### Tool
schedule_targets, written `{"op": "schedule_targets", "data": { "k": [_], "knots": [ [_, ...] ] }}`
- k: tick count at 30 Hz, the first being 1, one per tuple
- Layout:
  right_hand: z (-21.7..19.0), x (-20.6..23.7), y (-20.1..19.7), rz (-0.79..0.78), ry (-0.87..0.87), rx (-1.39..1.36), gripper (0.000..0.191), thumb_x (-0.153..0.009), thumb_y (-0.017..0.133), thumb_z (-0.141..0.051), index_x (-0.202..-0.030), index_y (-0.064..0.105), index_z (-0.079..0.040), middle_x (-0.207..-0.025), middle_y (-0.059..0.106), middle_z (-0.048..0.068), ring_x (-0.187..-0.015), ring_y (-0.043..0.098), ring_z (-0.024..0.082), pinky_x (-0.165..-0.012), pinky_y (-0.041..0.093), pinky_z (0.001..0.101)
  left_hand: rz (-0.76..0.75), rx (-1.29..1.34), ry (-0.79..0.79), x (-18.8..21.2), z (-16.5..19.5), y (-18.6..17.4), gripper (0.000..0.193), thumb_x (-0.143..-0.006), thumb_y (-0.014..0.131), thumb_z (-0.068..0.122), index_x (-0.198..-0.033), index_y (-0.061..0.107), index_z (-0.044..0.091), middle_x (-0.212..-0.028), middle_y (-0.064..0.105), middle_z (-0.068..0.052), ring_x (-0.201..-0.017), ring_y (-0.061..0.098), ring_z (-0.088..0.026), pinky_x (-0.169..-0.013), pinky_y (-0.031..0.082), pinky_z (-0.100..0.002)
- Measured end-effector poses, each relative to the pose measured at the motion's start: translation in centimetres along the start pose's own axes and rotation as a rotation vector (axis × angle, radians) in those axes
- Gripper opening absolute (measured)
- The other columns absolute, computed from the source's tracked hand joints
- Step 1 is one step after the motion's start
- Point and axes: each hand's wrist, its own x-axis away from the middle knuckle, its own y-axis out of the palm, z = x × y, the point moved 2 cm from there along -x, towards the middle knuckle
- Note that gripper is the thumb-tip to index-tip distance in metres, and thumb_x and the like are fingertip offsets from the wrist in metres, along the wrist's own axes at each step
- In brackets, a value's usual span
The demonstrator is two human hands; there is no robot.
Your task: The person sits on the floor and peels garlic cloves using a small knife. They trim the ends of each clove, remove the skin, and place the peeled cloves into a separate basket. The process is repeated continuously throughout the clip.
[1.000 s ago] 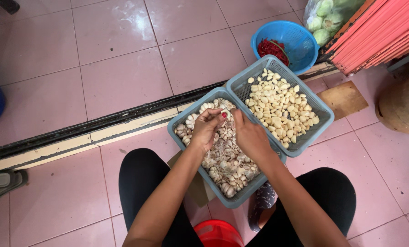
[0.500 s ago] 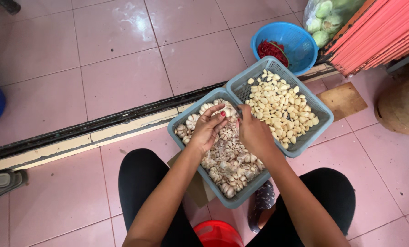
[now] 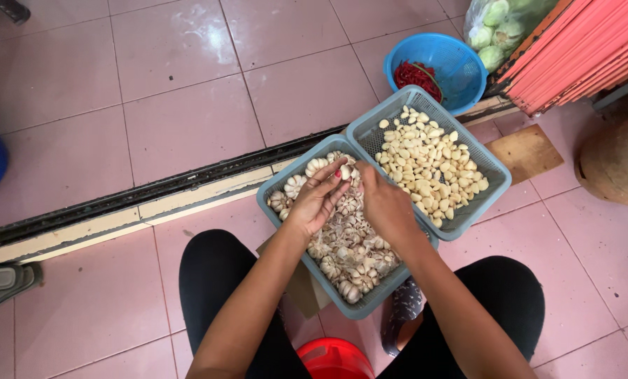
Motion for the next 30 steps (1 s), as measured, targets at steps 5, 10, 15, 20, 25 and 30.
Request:
{"op": "schedule_targets", "data": {
  "k": [5,10,15,20,25,30],
  "knots": [
    [0.0,-0.2,-0.3,-0.257,0.182,-0.060,0.035,-0.107,0.051,-0.013,-0.139,0.038,-0.006,-0.089,0.073,0.019,-0.062,0.072,0.032,-0.050,0.055,0.0436,-0.029,0.011,0.024,0.0,0.2,0.1,0.044,-0.098,0.064,0.005,-0.141,0.057,0.000,-0.134,0.063,-0.010,-0.114,0.066,-0.015,-0.101,0.058,-0.026],
    [-1.1,0.2,-0.3,-0.064,-0.021,-0.038,0.043,-0.098,0.056,-0.009,-0.138,0.041,-0.007,-0.091,0.074,0.021,-0.066,0.073,0.036,-0.056,0.055,0.0469,-0.020,0.034,0.005,-0.2,-0.1,-0.5,0.043,-0.101,0.062,0.003,-0.143,0.057,-0.001,-0.135,0.061,-0.012,-0.112,0.066,-0.016,-0.102,0.057,-0.025],
    [-1.0,0.3,0.1,-0.045,-0.046,-0.004,0.043,-0.096,0.053,-0.005,-0.137,0.043,-0.008,-0.102,0.074,0.023,-0.072,0.074,0.037,-0.060,0.056,0.0481,-0.016,0.035,-0.005,0.0,0.0,-1.0,0.042,-0.100,0.060,0.004,-0.141,0.057,0.000,-0.141,0.061,-0.008,-0.113,0.065,-0.014,-0.103,0.056,-0.023],
    [-0.8,0.3,0.4,-0.048,-0.023,-0.012,0.041,-0.098,0.054,-0.009,-0.137,0.042,-0.008,-0.105,0.073,0.022,-0.076,0.074,0.037,-0.061,0.056,0.0482,-0.049,0.041,-0.019,0.6,0.4,-0.8,0.043,-0.100,0.062,0.005,-0.143,0.058,0.000,-0.142,0.059,-0.009,-0.114,0.063,-0.013,-0.104,0.054,-0.023],
    [-0.6,-0.1,-0.3,-0.044,0.067,-0.061,0.048,-0.091,0.053,-0.003,-0.137,0.041,-0.008,-0.098,0.075,0.017,-0.075,0.073,0.039,-0.063,0.056,0.0497,-0.024,-0.049,0.025,0.8,0.6,-0.6,0.044,-0.097,0.064,0.004,-0.141,0.059,0.005,-0.135,0.064,-0.005,-0.112,0.064,-0.012,-0.101,0.055,-0.023],
    [-1.3,-0.2,-0.7,-0.117,0.052,-0.071,0.041,-0.098,0.053,-0.009,-0.137,0.041,-0.007,-0.088,0.074,0.017,-0.069,0.073,0.036,-0.060,0.056,0.0489,0.031,-0.111,0.112,0.5,0.9,-1.4,0.042,-0.095,0.068,0.002,-0.137,0.062,0.005,-0.123,0.066,-0.004,-0.109,0.066,-0.012,-0.102,0.056,-0.026]
  ]
}}
